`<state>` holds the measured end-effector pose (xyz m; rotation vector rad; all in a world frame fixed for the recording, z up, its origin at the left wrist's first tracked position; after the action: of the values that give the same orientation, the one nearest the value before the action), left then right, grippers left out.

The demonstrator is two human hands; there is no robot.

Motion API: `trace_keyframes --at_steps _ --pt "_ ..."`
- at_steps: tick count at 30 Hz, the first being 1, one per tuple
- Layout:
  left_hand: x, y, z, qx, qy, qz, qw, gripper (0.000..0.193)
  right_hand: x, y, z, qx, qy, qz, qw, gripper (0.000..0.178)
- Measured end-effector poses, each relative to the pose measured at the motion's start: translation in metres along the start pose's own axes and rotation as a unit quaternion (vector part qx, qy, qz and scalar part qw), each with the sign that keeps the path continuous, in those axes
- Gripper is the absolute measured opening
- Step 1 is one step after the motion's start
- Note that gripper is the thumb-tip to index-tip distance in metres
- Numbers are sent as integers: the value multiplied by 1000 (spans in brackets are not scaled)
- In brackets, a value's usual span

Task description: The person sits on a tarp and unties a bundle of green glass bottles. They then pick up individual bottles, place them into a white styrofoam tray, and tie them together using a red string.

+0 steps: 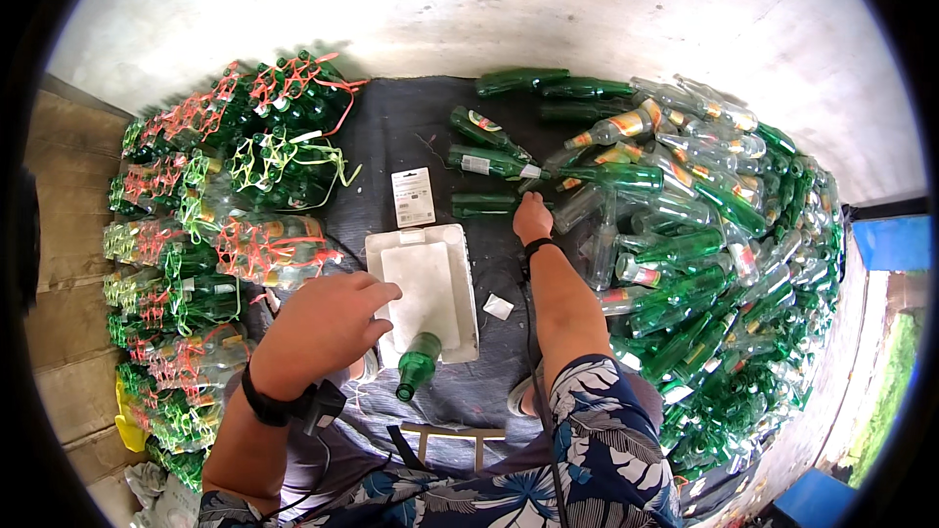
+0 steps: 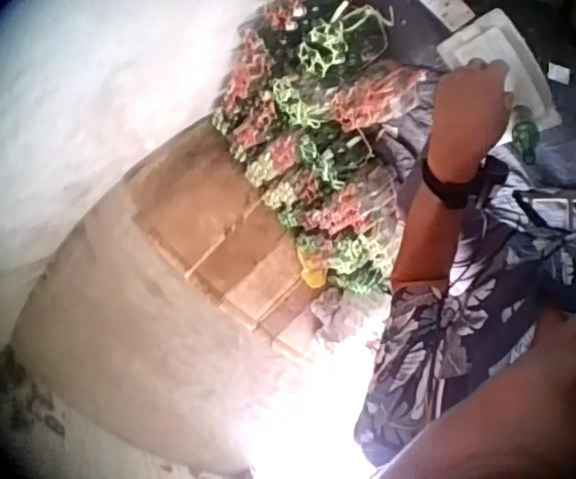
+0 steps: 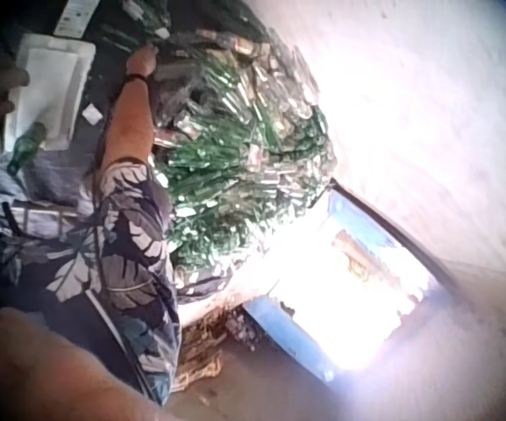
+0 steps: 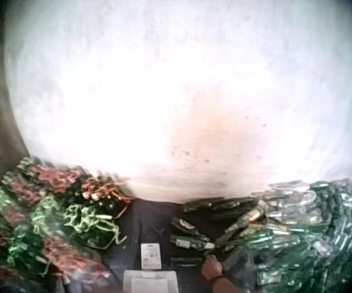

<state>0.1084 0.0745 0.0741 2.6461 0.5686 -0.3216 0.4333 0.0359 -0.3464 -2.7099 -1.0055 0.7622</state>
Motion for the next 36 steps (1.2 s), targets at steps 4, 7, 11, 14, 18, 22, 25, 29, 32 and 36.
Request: trace_keyframes --at_steps 4,7,11,14,18,22,25,29,32,36 --pt "-5 -1 6 4 -1 -9 1000 33 -4 -12 -1 -34 -8 12 999 33" --pt "-7 -1 8 7 4 -5 1000 33 -8 -17 -1 -63 -5 2 998 32" --pt "-8 2 7 13 10 -1 1000 33 -8 -14 3 -86 -20 -9 996 40" --pt "-8 3 6 13 10 4 1000 32 -10 -8 9 -104 -41 -7 994 45" --pt "-12 3 1 15 19 -8 1000 32 -24 -7 15 -111 -55 -23 992 46" --pt "-18 3 4 22 44 8 999 32 -47 6 7 -122 -63 -38 990 42" --pt "-26 -4 6 13 68 4 998 32 -66 14 -4 -154 -119 -6 981 43" --pt "-39 -22 -1 -12 102 -22 994 33 -104 5 -41 -182 -87 -20 979 48" --pt "-31 -28 -2 -10 124 -5 992 32 -118 16 -51 -92 -189 8 978 35" --pt "-16 -38 -10 7 109 -36 993 32 -153 -20 -96 -11 -167 -114 979 36"
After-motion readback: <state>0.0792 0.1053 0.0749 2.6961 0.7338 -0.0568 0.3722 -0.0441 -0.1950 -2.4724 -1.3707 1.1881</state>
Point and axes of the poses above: each hand's wrist, its own x-axis towards the middle knuckle, its own z-axis out of the palm, y = z × x, the point moved 9 cm from there along x, towards the middle knuckle, and after that the axes turned 5 degrees about x, right-handed, at the moved point
